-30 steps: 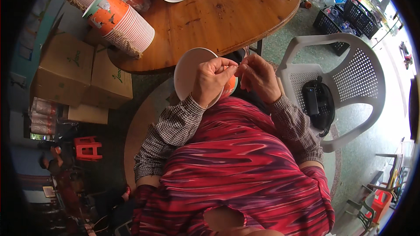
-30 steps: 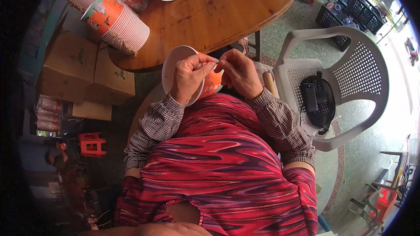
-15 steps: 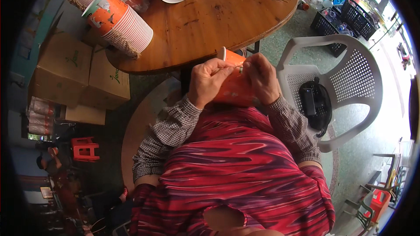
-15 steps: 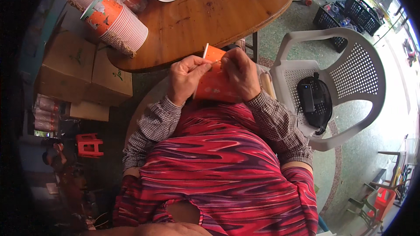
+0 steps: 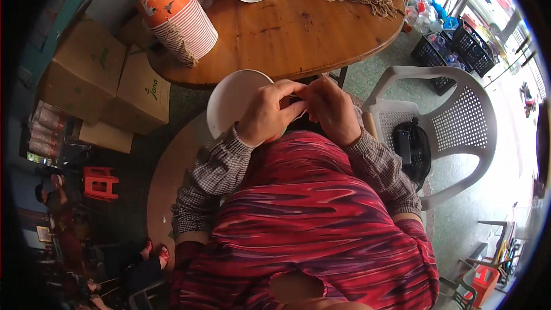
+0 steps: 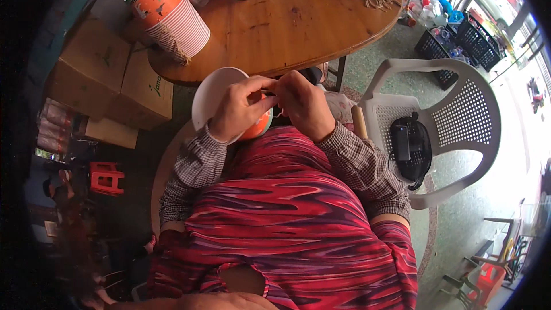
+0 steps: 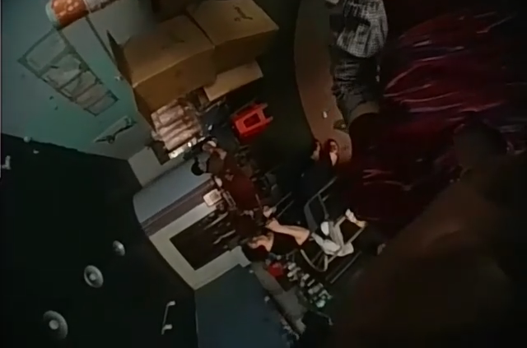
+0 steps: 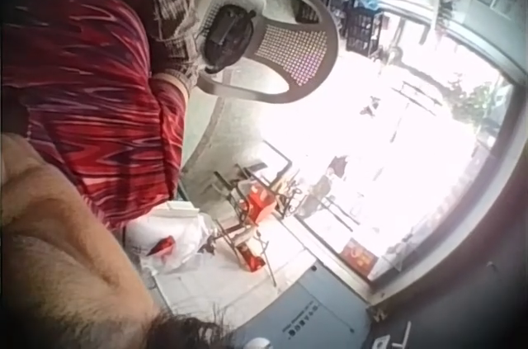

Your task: Attaching string handles to decorative paper buckets.

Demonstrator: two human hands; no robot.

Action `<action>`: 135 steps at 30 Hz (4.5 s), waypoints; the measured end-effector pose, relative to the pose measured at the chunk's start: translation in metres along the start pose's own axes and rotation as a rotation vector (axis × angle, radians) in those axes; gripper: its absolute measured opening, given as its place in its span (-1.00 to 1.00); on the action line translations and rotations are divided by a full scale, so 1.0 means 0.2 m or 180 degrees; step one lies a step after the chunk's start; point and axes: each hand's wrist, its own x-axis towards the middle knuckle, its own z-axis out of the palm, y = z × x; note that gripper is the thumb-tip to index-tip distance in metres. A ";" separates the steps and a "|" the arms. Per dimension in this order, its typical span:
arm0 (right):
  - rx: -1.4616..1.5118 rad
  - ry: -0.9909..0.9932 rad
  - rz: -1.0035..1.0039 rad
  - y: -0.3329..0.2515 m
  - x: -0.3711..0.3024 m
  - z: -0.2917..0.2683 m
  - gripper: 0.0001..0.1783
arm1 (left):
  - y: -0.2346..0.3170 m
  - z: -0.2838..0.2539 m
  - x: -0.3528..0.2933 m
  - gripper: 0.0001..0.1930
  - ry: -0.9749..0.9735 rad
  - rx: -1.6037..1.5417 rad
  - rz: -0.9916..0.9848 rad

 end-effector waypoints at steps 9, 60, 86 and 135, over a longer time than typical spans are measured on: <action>-0.0372 0.0149 0.0268 0.03 0.02 -0.04 -0.87 | -0.16 0.12 -0.01 -0.87 -0.0135 -0.1189 -0.0590; -0.0599 -0.1332 -0.0889 -0.53 -0.21 -0.09 -0.74 | -0.08 0.07 -0.41 -0.84 0.0156 0.0371 0.0744; 0.2226 -0.0885 0.0481 -0.29 0.02 0.06 -0.89 | -0.01 -0.04 -0.34 -0.85 0.0709 0.0116 0.0673; 0.0662 -0.0646 0.0595 -0.13 -0.16 0.01 -0.93 | -0.03 0.04 -0.34 -0.51 0.0637 -0.1030 -0.0939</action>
